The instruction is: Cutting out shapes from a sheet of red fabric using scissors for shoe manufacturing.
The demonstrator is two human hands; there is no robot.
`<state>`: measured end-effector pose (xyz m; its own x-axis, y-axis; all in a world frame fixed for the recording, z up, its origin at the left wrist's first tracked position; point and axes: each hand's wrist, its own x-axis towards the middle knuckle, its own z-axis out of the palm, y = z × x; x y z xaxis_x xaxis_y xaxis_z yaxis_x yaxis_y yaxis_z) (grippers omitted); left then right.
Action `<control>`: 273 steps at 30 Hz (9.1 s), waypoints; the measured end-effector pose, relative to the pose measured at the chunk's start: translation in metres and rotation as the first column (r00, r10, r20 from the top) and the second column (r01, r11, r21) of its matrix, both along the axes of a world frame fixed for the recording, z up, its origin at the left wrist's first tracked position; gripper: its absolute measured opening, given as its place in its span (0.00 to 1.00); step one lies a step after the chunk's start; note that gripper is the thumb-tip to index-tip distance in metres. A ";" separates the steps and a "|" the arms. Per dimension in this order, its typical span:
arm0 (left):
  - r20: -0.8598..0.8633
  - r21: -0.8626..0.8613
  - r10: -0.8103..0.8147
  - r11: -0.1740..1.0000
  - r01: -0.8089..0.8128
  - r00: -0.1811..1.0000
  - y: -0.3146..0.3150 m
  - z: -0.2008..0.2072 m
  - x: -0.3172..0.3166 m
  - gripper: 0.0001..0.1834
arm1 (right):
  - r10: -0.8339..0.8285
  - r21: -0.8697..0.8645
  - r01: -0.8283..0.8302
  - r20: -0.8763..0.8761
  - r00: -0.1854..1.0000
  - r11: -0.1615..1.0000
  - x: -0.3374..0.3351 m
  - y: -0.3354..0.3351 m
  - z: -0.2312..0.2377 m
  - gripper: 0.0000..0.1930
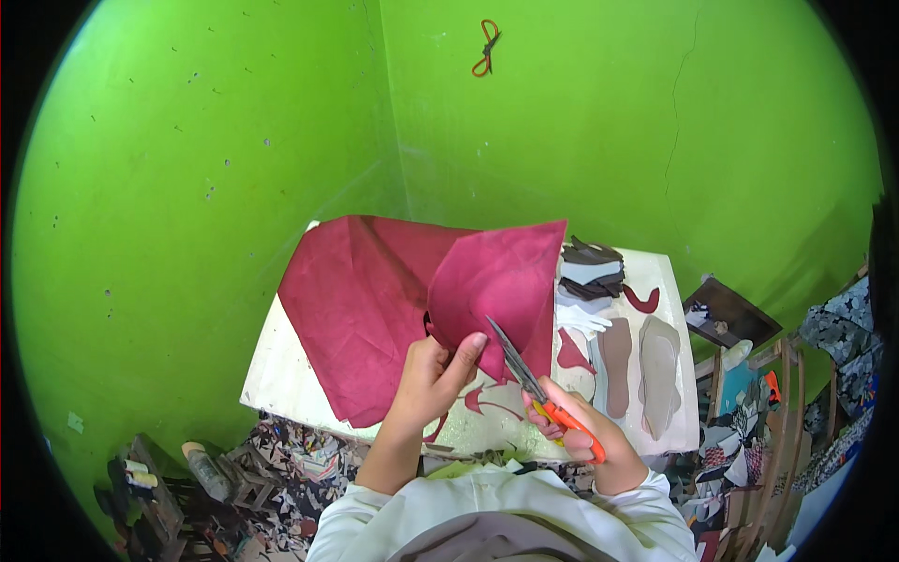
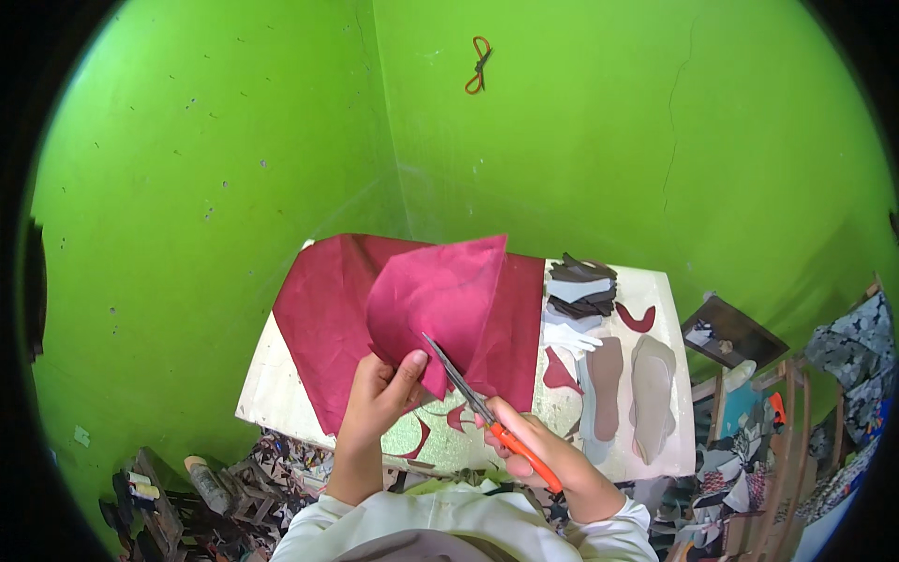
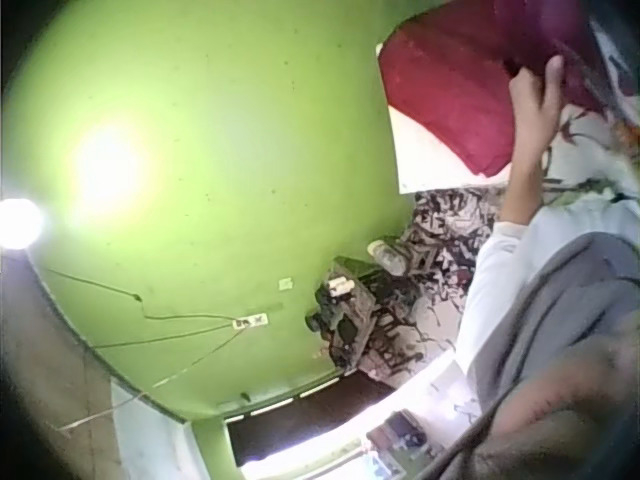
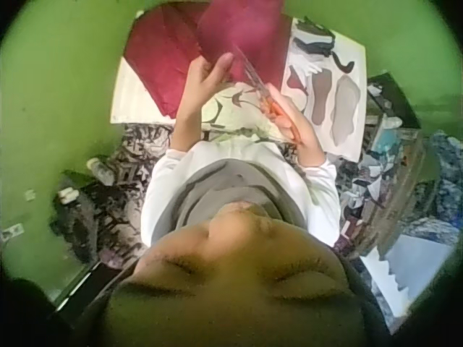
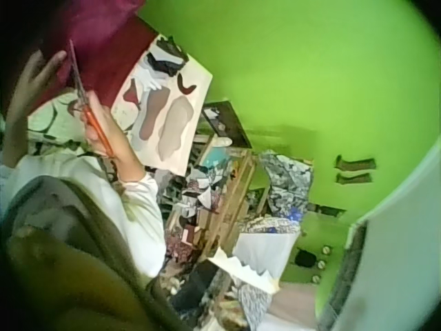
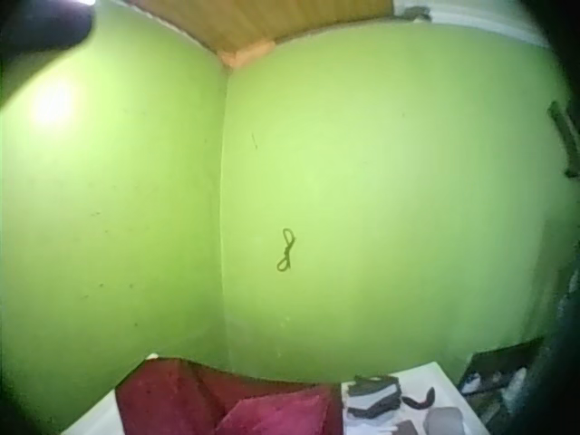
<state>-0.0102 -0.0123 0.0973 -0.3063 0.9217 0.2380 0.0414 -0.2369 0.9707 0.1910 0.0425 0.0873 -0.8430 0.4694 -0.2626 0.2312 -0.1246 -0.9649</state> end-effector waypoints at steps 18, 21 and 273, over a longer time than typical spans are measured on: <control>0.028 0.009 -0.042 0.999 0.042 0.999 -0.001 0.000 -0.002 0.11 | -0.065 -0.027 0.066 0.015 0.998 0.997 -0.005 -0.007 0.004 0.09; 0.088 0.017 -0.061 0.998 0.059 0.994 -0.002 0.001 0.000 0.10 | -0.077 -0.047 0.078 0.020 0.997 0.996 0.001 -0.004 -0.004 0.09; 0.139 0.128 0.055 0.989 -0.073 0.989 -0.006 0.009 0.012 0.07 | 0.045 0.015 -0.044 -0.056 0.997 0.999 0.002 0.007 -0.025 0.38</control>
<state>0.0016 -0.0178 0.1064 -0.4008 0.8625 0.3089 -0.0685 -0.3644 0.9287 0.1931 0.0494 0.0627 -0.8765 0.4342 -0.2077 0.1815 -0.1015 -0.9781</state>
